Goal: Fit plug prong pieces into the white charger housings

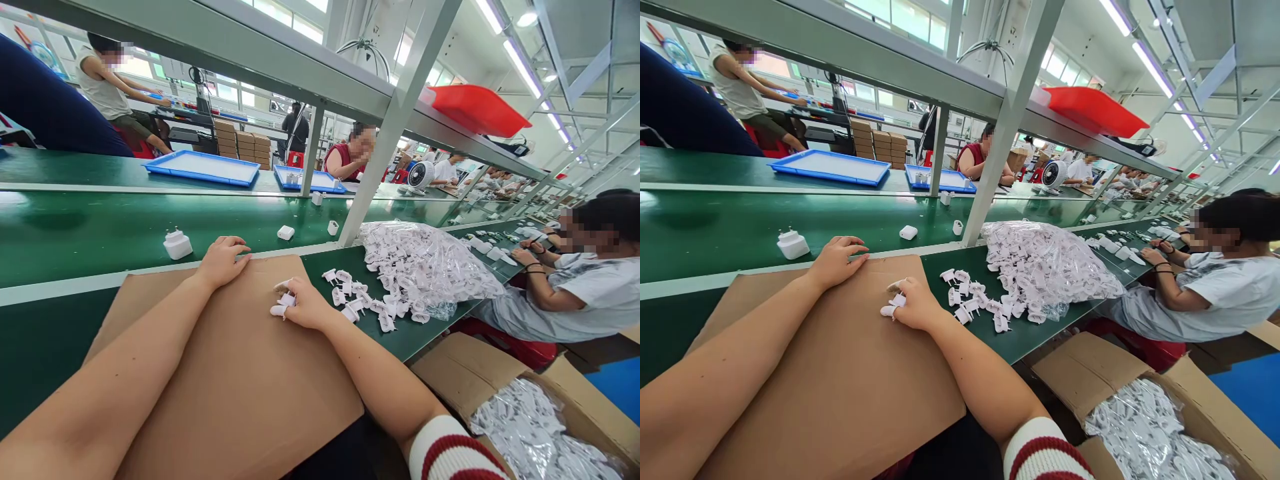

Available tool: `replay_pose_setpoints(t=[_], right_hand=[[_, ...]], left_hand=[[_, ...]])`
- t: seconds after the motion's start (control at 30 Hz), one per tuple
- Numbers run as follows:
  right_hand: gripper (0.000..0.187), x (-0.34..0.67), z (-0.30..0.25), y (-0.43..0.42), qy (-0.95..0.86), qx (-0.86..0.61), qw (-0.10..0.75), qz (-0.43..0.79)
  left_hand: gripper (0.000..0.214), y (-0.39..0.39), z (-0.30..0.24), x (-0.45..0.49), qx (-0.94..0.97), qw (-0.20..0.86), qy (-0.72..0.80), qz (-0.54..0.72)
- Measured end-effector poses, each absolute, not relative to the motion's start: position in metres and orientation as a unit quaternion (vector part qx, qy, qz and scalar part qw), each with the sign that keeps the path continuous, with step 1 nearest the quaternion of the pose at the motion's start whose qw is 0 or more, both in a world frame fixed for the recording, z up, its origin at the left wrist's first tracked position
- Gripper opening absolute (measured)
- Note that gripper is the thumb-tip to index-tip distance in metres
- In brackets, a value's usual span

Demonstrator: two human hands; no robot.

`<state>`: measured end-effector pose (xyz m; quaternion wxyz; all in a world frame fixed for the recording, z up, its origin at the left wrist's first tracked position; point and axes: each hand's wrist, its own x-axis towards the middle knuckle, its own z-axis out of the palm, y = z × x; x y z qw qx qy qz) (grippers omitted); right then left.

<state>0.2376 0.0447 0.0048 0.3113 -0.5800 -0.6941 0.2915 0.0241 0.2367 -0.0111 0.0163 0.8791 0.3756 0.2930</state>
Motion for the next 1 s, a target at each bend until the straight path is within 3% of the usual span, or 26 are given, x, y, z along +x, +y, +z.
replay_pose_setpoints(t=[0.23,0.47,0.6,0.77,0.87,1.0], right_hand=[[0.031,0.237,-0.002,0.04,-0.716,-0.566,0.304,0.273],[0.037,0.236,-0.005,0.029,-0.733,-0.545,0.302,0.272],[0.02,0.238,0.0,0.022,-0.743,-0.53,0.299,0.278],[0.033,0.232,-0.008,0.024,-0.723,-0.518,0.35,0.295],[0.028,0.23,-0.014,0.027,-0.71,-0.509,0.375,0.309],[0.02,0.232,-0.016,0.03,-0.713,-0.547,0.339,0.28]], left_hand=[[0.029,0.227,-0.005,0.02,0.867,0.027,0.382,0.317],[0.032,0.225,-0.019,0.022,0.848,0.031,0.421,0.321],[0.034,0.221,-0.021,0.021,0.846,0.036,0.425,0.321],[0.033,0.218,-0.02,0.02,0.828,0.044,0.467,0.306],[0.031,0.22,-0.016,0.024,0.813,0.054,0.507,0.282],[0.046,0.235,-0.006,0.044,0.775,0.075,0.575,0.251]])
